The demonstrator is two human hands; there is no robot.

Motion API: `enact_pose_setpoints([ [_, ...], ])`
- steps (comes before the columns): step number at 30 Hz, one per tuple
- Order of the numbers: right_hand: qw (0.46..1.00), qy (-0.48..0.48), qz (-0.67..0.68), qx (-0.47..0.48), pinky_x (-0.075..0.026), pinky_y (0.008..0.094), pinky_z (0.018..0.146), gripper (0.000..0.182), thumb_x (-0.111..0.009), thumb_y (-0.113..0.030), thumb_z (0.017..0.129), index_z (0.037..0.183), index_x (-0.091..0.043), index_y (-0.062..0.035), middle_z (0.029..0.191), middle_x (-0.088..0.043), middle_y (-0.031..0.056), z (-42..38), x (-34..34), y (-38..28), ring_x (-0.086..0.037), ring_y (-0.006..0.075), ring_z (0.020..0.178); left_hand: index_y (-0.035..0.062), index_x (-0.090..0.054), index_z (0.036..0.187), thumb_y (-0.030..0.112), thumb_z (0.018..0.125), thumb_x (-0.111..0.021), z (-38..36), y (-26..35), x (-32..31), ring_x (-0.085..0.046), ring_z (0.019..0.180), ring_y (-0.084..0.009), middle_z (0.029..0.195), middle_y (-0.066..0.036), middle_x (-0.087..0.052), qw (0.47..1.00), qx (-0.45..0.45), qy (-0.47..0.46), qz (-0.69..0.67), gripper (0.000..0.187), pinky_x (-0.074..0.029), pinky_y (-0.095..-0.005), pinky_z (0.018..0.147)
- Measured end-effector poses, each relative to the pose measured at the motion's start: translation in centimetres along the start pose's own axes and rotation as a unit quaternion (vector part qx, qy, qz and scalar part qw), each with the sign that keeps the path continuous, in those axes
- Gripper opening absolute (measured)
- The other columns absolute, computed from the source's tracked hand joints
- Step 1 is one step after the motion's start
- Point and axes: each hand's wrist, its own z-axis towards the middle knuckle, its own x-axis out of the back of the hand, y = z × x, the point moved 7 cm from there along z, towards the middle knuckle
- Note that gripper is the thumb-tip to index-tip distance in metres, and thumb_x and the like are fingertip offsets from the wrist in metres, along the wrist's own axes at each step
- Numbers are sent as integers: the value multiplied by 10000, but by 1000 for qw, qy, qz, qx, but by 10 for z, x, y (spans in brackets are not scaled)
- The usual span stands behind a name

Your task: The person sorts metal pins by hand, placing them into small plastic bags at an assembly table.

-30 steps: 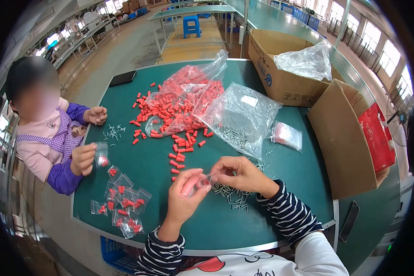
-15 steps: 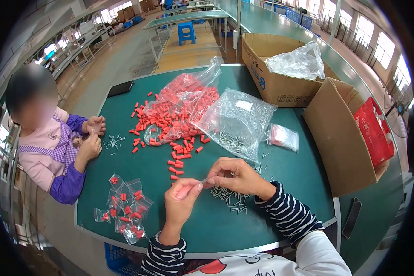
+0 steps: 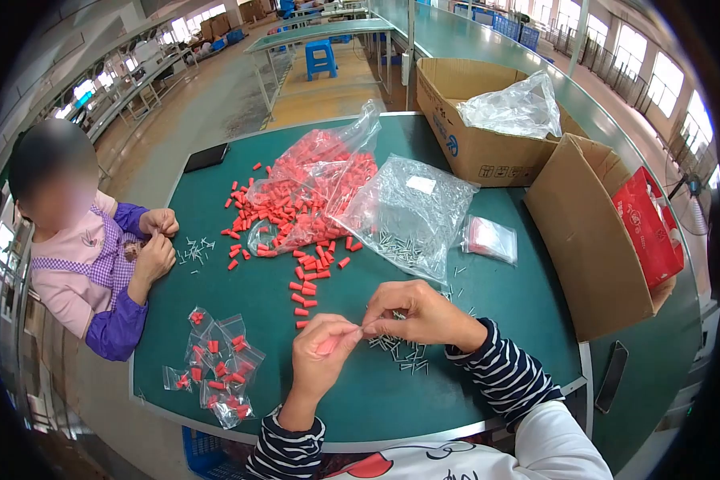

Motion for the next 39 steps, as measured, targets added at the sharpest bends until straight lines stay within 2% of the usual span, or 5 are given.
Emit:
enact_pose_setpoints([
  [15, 992, 37, -63, -104, -497, 299, 628, 88, -708, -105, 864, 895, -696, -23, 796, -678, 83, 3, -1, -4, -648, 170, 705, 11, -709, 887, 38, 813, -767, 1, 4, 4, -627, 834, -150, 900, -68, -661, 998, 3, 34, 44, 97, -505, -275, 738],
  [20, 990, 58, -97, -82, -400, 250, 535, 51, -704, -68, 843, 872, -696, -27, 802, -671, 49, 0, 0, 1, -587, 118, 652, 31, -701, 942, 45, 814, -757, 2, 9, 4, -640, 787, -181, 873, -75, -667, 999, -24, 32, 21, 141, -507, -294, 704],
  [24, 993, 19, -113, -38, -406, 266, 536, 45, -699, -53, 831, 863, -690, -22, 800, -663, 64, 4, -6, -11, -587, 150, 649, 25, -701, 940, 50, 822, -754, 1, 6, 4, -637, 803, -181, 883, -75, -660, 999, -18, 30, 16, 132, -507, -290, 714],
  [32, 985, 0, -153, -75, -478, 289, 586, 73, -698, -50, 832, 846, -662, 11, 772, -658, 104, 8, -11, -13, -628, 172, 660, 1, -659, 896, 50, 870, -708, -2, 7, 1, -637, 830, -173, 900, -81, -654, 998, -17, 16, 60, 74, -514, -292, 747],
  [39, 972, 91, -147, -160, -535, 292, 626, 74, -650, -42, 867, 892, -632, 26, 716, -678, 101, 32, 6, -15, -687, 150, 692, 0, -625, 1087, 85, 907, -692, -8, -30, 1, -580, 801, -59, 912, -16, -632, 982, 105, 117, -102, 210, -487, -225, 685],
])
